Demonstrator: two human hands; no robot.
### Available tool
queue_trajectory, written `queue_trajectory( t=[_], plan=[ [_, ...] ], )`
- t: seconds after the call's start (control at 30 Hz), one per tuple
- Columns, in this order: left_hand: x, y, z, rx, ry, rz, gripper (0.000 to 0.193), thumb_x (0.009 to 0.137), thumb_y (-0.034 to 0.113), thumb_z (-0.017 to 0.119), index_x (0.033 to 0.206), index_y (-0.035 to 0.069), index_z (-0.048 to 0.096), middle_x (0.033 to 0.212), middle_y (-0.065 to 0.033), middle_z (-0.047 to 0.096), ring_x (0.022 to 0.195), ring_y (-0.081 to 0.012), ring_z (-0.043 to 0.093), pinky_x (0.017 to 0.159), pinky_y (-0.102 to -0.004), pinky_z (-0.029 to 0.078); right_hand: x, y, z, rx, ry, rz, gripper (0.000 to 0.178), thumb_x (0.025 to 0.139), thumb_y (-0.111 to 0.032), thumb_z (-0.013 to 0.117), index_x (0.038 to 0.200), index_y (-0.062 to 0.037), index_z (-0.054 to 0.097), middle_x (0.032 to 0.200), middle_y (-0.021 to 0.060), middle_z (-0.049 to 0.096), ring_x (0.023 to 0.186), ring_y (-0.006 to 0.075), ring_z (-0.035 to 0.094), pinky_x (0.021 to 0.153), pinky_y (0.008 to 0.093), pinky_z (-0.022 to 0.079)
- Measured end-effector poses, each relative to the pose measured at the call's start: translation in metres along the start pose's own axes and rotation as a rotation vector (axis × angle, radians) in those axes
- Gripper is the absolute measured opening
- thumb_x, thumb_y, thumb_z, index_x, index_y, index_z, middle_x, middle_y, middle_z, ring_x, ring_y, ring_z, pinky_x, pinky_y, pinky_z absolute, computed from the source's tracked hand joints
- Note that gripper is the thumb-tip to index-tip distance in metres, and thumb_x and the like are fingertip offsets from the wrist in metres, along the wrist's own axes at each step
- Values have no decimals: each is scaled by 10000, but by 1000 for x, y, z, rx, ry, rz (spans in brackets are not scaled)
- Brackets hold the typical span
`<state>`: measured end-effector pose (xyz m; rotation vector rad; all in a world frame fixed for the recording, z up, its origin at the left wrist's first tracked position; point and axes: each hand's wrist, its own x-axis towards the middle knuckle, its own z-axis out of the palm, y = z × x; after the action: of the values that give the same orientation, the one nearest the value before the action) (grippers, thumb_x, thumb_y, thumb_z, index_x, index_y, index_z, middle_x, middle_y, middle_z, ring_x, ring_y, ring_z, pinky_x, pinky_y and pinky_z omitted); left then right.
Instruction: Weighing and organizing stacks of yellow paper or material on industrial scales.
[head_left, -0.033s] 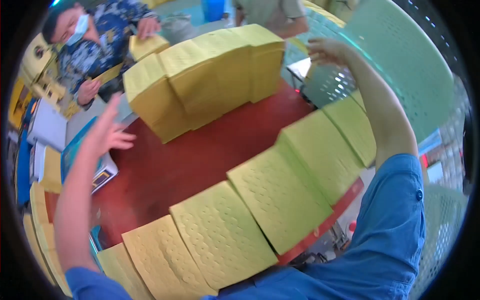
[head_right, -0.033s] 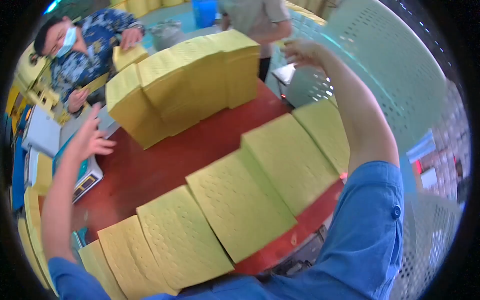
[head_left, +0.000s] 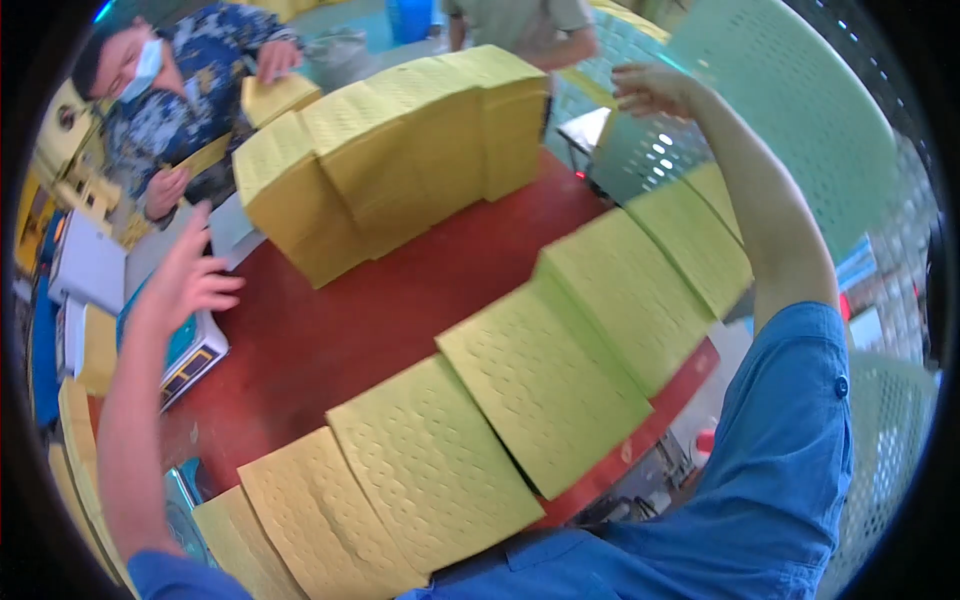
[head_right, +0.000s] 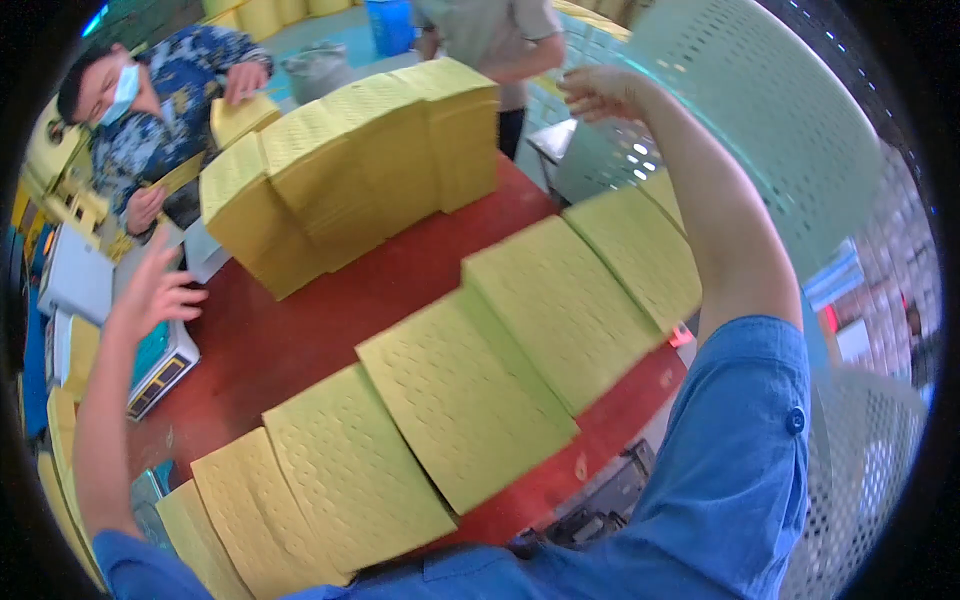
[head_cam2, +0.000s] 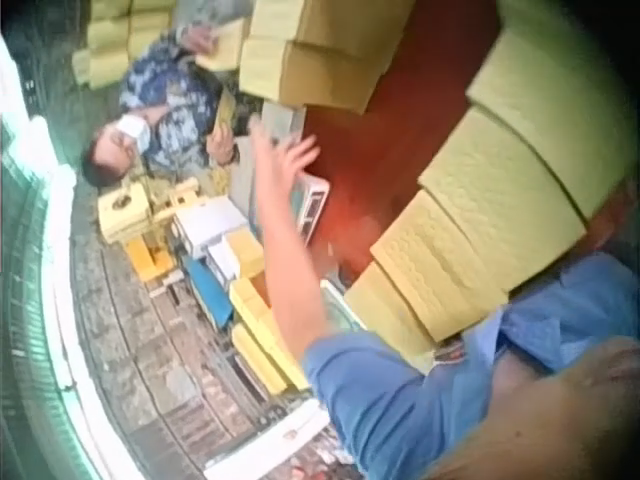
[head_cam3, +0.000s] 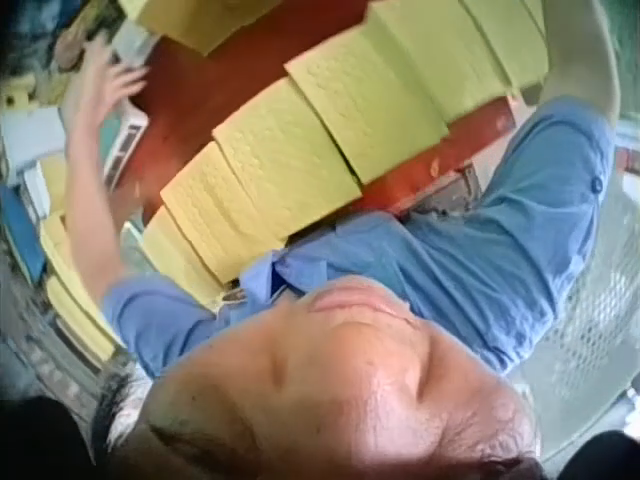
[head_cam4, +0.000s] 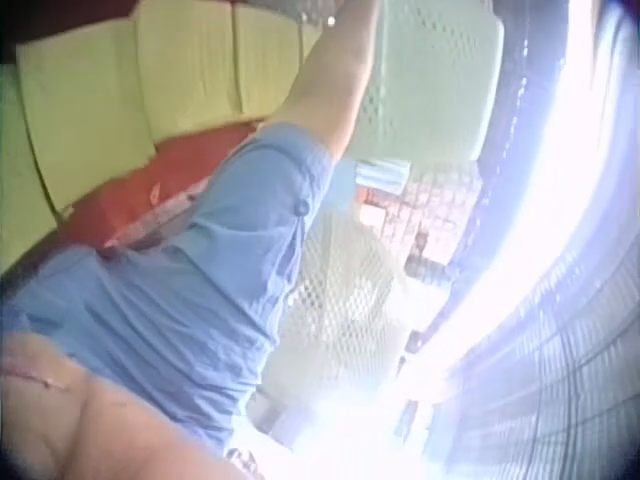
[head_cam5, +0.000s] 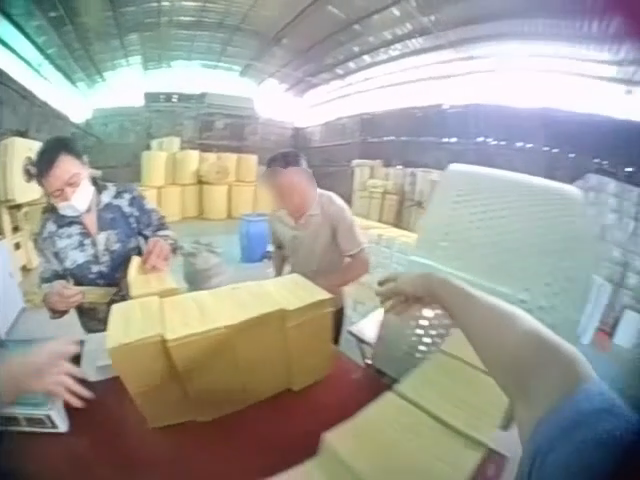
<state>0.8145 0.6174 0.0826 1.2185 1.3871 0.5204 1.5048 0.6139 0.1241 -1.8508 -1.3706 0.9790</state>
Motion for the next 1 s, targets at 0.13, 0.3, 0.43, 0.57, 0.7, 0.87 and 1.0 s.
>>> queue_trajectory(
  t=[0.13,0.3,0.43,0.57,0.7,0.87,1.0],
  plan=[
    [-121,-48,-82,-20,242,114,791,939,639,457,1532,154,258,1388,-129,493,1066,-198,595,814,-295,508,-88,-7,-65,-306,117,83,602,877,-463,662,1290,-38,555,1100,95,639,829,170,615,686,344,535],
    [-246,-152,-100,-355,509,-61,804,932,668,431,1537,167,259,1353,-120,508,1114,-240,550,856,-332,465,-156,39,-96,-782,181,430,481,893,-455,609,1107,-26,648,906,99,663,758,198,627,665,375,545],
    [-311,-208,-43,-491,165,-165,702,950,643,411,1410,113,443,1081,-31,630,971,-151,584,864,-346,473,-157,106,-116,-860,196,155,523,909,-476,571,1082,7,672,910,136,688,784,219,636,710,406,522],
    [-340,-209,13,-604,220,-212,729,952,621,443,1376,30,496,1309,-104,597,1163,-219,583,1005,-360,446,-146,157,-126,-1141,374,234,623,967,-460,534,1300,66,548,1213,176,633,1054,223,624,884,377,502],
    [-338,-190,37,-652,177,-123,662,949,583,492,1364,68,513,1281,-92,613,1138,-209,598,975,-368,479,-162,169,-113,21,-2,256,626,961,-456,547,1336,44,519,1240,144,627,1076,238,628,923,367,495],
    [-331,-173,46,-712,237,-149,620,1000,543,402,1406,79,458,1344,-87,567,1187,-218,577,999,-380,480,-194,157,-104,112,73,324,536,920,-471,609,1267,-63,585,1168,69,658,1013,178,635,877,385,520],
    [-330,-184,40,-756,65,-58,747,955,647,396,1438,77,422,1411,-104,515,1236,-259,545,1040,-404,445,-202,147,-89,194,100,340,746,810,-584,696,1339,-87,521,1263,99,608,1125,245,587,902,467,505]
  ],
)
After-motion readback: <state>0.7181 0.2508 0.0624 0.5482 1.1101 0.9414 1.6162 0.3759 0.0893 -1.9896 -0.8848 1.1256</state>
